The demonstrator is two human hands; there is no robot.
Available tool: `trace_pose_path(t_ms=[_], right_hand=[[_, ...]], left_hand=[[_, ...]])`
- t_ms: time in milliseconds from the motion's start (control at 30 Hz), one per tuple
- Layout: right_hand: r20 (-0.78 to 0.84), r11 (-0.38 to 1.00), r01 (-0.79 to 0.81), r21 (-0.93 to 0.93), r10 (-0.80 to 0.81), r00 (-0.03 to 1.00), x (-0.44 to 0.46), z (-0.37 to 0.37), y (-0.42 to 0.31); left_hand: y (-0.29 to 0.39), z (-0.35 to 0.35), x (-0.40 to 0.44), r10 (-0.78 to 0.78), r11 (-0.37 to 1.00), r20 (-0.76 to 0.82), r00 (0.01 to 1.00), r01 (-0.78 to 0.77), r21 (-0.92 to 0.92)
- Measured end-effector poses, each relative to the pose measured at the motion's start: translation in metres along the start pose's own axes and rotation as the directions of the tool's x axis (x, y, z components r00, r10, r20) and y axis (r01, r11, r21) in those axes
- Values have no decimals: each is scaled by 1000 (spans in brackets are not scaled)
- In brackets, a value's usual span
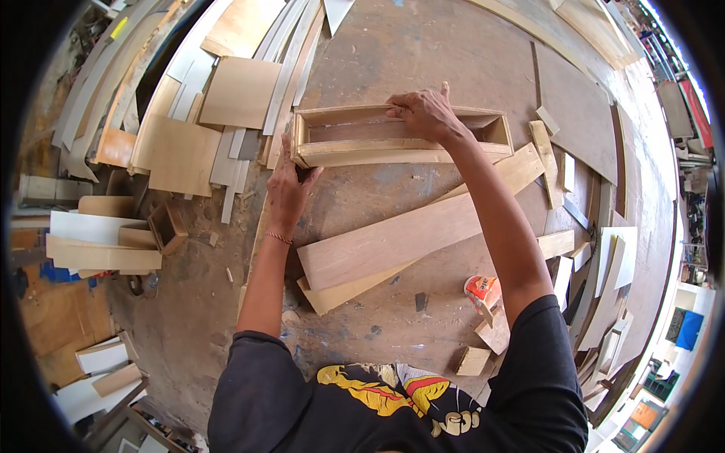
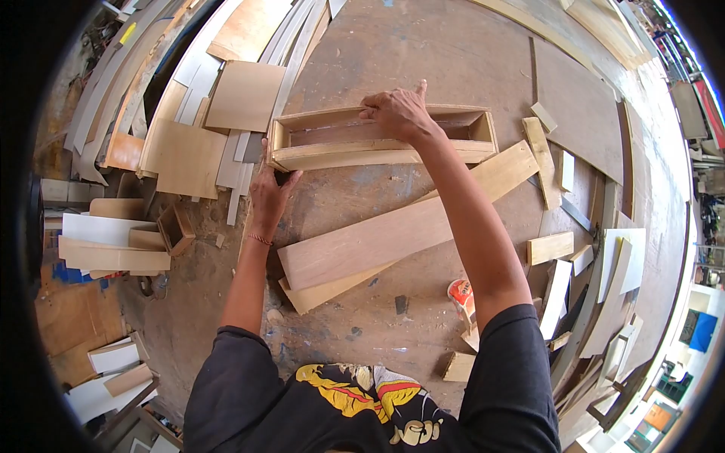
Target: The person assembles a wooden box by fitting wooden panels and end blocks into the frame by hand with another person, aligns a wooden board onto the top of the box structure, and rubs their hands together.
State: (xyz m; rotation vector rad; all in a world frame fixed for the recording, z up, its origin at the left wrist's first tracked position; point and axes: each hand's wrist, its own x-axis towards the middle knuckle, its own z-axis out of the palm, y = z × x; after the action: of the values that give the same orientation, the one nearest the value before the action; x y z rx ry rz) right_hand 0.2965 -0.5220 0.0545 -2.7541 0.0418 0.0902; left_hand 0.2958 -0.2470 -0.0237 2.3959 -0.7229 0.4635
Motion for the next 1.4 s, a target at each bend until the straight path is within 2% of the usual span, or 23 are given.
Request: trace_pose_path(t_ms=[67, 167, 300, 367, 500, 567, 600, 667, 700, 733, 767, 800, 833, 867, 900, 967, 1000, 1033, 1100, 1133, 1200, 1400], right_hand=[[-15, 1000, 3, -3, -3, 1000, 0, 2, 1], [-41, 1000, 15, 4, -15, 999, -2, 0, 3], [-11, 1000, 23, 13, -23, 1000, 1, 1, 6], [21, 999, 47, 12, -47, 999, 1, -1, 7], [-77, 997, 73, 41, -70, 995, -6, -7, 8], [-72, 998, -26, 54, 30, 997, -10, -26, 22], [-176, 956, -19, 293, 74, 982, -16, -29, 39], [-288, 855, -142, 499, 318, 903, -35, -47, 66], [-313, 773, -142, 619, 408, 858, -41, -46, 95], [-426, 754, 81, 651, 275, 862, -51, -46, 119], [-320, 697, -29, 716, 365, 874, -69, -52, 120], [-242, 561, -29, 828, 404, 882, -77, -45, 132], [-160, 406, -31, 914, 429, 889, -84, -33, 141], [-106, 323, -27, 946, 388, 915, -90, -24, 152], [-110, 322, -27, 946, 398, 911, -94, -22, 152], [-164, 181, 105, 978, 355, 920, -98, -9, 147], [-158, 140, 116, 983, 343, 926, -98, -6, 141], [-152, 136, 111, 984, 344, 926, -99, -4, 139], [-171, 159, 123, 980, 335, 927, -98, -4, 134], [-168, 158, 120, 980, 332, 928, -97, -4, 131], [-204, 188, 142, 972, 367, 908, -97, -2, 127], [-230, 149, 184, 972, 416, 880, -94, 7, 129]], left_hand=[[-1, 1, -1, 17, 1000, -27, 999, -17, 1], [-2, 2, -1, -15, 999, 27, 1000, 16, -36], [5, -2, 0, -116, 991, 96, 989, 122, -62], [-5, 4, -4, -17, 1000, 20, 1000, 17, 0], [-1, 2, -1, -3, 1000, -18, 1000, 3, 4], [5, -4, -1, -197, 975, 131, 972, 209, -80], [6, -5, 0, -199, 974, 131, 971, 211, -81], [7, -6, 0, -187, 980, 119, 975, 194, -52], [6, -6, 0, -186, 980, 117, 976, 193, -55], [2, -6, 0, -120, 989, 89, 989, 127, -77], [0, -5, -1, -53, 993, 62, 997, 59, -98], [-1, -7, -1, -45, 993, 63, 997, 51, -106], [0, -11, -1, -82, 959, 130, 988, 114, -260], [-1, -14, 0, -107, 898, 205, 973, 183, -400], [-1, -15, 2, -98, 897, 211, 973, 178, -404], [-5, -18, 4, -93, 875, 267, 959, 207, -438], [-9, -19, 7, -66, 895, 285, 956, 183, -407], [-7, -22, 13, -70, 895, 290, 954, 188, -404], [-5, -28, 25, 33, 960, 286, 958, 49, -276], [-10, -25, 27, 29, 960, 286, 958, 53, -274], [-21, -19, 29, 61, 984, 413, 909, 14, -176], [-28, -5, 39, -5, 965, 473, 881, 129, -230]])
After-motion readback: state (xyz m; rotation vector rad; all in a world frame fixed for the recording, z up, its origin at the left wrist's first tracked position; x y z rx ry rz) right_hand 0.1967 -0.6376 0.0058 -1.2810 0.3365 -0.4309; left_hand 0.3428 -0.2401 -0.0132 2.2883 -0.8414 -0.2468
